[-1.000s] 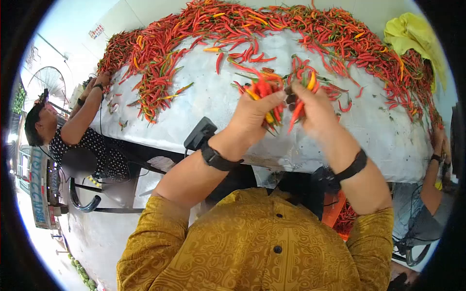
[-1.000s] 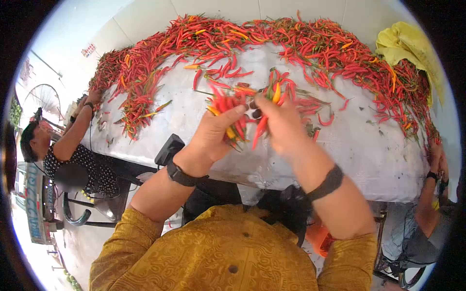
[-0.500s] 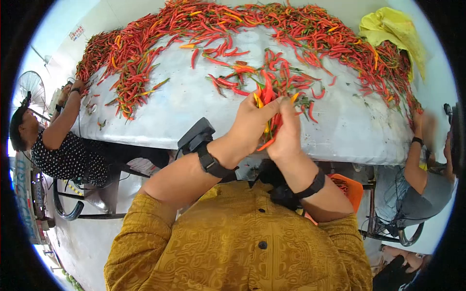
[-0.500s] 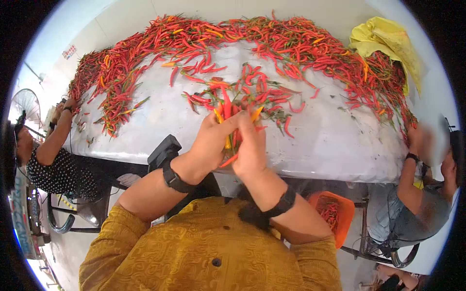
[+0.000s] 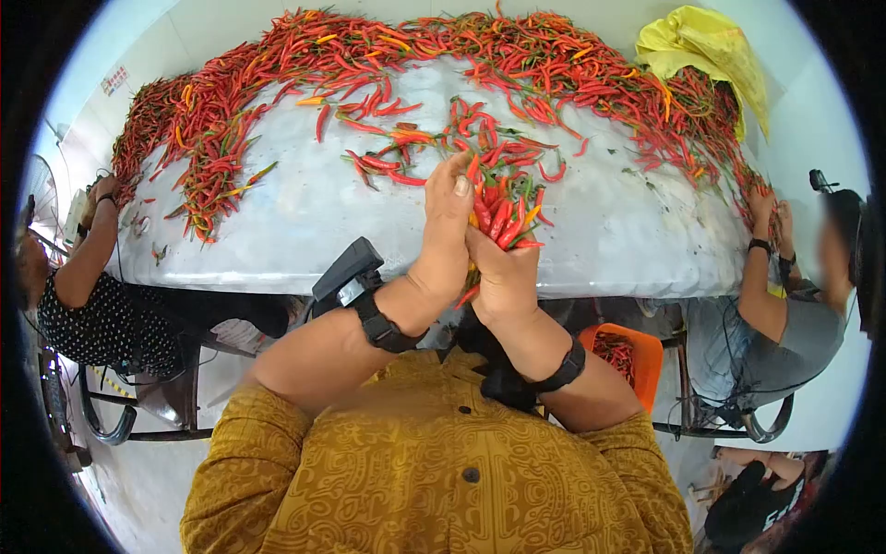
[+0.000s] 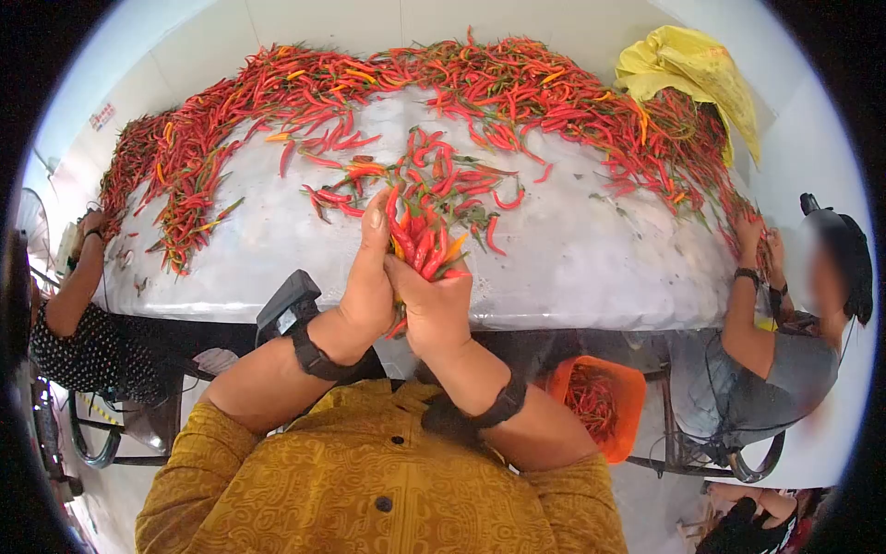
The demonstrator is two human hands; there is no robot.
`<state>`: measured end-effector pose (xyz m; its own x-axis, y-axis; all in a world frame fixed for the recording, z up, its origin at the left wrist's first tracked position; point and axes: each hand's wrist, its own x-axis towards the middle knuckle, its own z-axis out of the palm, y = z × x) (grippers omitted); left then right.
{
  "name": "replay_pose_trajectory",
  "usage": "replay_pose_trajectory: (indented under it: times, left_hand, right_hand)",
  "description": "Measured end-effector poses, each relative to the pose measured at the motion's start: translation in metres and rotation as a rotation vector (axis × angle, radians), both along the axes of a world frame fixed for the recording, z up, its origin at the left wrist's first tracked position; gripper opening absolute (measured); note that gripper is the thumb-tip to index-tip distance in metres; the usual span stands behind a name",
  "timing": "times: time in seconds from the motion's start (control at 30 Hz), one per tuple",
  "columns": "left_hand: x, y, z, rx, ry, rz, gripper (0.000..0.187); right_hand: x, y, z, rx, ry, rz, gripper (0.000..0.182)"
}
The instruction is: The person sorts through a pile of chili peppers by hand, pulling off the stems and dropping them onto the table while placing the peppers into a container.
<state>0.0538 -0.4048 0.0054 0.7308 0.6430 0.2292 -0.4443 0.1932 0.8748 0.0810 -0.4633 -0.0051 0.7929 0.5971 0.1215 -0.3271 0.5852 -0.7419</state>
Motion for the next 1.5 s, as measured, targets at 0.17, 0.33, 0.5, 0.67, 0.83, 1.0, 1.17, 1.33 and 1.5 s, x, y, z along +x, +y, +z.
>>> replay_pose_trajectory:
  times: [0.17,0.33,0.5,0.67,0.83,1.0,1.17,1.33,1.5]
  left_hand:
    - [0.014,0.004,-0.022,0.330,0.056,0.139,0.054]
    - [0.023,-0.017,-0.030,0.311,0.050,-0.078,0.049]
    - [0.029,-0.033,-0.027,0.182,0.071,-0.191,0.050]
    - [0.023,-0.027,-0.018,0.139,0.138,-0.241,0.050]
    - [-0.002,0.020,0.004,0.315,0.094,-0.202,0.045]
    - [-0.012,0.081,0.003,0.496,0.104,-0.055,0.044]
    - [-0.016,0.129,-0.001,0.948,0.194,0.196,0.034]
    - [-0.019,0.184,0.004,1.439,0.252,0.374,0.032]
    - [-0.005,0.234,0.041,1.545,0.293,0.402,0.025]
  right_hand:
    - [0.012,-0.015,0.001,-0.049,-0.021,-0.043,0.039]
    - [0.022,-0.036,-0.002,-0.111,0.026,-0.099,0.035]
    - [0.033,-0.053,-0.011,-0.122,0.111,-0.104,0.033]
    - [0.045,-0.104,-0.007,-0.129,0.080,-0.223,0.031]
    - [0.081,-0.211,-0.023,-0.642,-0.207,-0.621,0.027]
    - [0.135,-0.339,-0.114,-1.216,-0.462,-0.859,0.035]
    - [0.153,-0.401,-0.170,-1.665,-0.615,-0.689,0.049]
    - [0.180,-0.390,-0.141,-1.801,-0.635,-0.518,0.040]
    - [0.211,-0.278,-0.042,-1.476,-0.948,-0.643,0.024]
